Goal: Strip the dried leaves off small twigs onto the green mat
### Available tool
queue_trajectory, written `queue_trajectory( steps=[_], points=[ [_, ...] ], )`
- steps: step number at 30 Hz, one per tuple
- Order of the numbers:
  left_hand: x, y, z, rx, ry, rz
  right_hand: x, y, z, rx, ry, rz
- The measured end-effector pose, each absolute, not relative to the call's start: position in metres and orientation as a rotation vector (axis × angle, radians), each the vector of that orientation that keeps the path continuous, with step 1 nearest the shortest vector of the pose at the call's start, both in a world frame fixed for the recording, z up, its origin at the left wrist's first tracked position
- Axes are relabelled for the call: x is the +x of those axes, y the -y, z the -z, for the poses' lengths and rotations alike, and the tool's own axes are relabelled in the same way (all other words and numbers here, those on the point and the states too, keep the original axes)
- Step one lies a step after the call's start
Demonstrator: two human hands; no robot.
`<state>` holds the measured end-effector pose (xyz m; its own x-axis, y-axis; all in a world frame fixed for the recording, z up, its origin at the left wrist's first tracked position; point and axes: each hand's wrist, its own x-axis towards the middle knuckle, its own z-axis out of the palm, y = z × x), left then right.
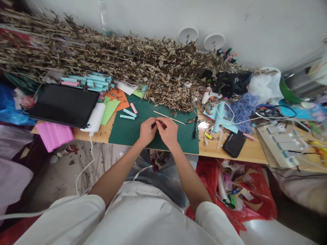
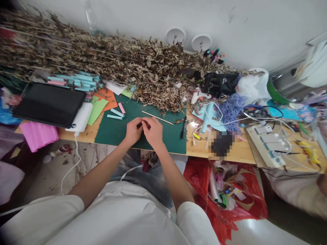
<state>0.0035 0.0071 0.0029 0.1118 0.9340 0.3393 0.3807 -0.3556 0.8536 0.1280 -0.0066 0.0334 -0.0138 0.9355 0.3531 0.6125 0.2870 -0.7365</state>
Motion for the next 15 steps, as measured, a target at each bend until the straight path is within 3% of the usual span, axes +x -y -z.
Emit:
queue_trajectory(
  steps=[9,15],
  points=[
    [0.004,-0.008,-0.005,1.788,-1.283,-1.216,0.128,0.005,-0.029,-1.406,1.549,-0.601],
    [0.002,-0.007,-0.003,1.790,-1.258,-1.229,0.137,0.009,-0.023,-1.382,1.829,-0.394]
  ],
)
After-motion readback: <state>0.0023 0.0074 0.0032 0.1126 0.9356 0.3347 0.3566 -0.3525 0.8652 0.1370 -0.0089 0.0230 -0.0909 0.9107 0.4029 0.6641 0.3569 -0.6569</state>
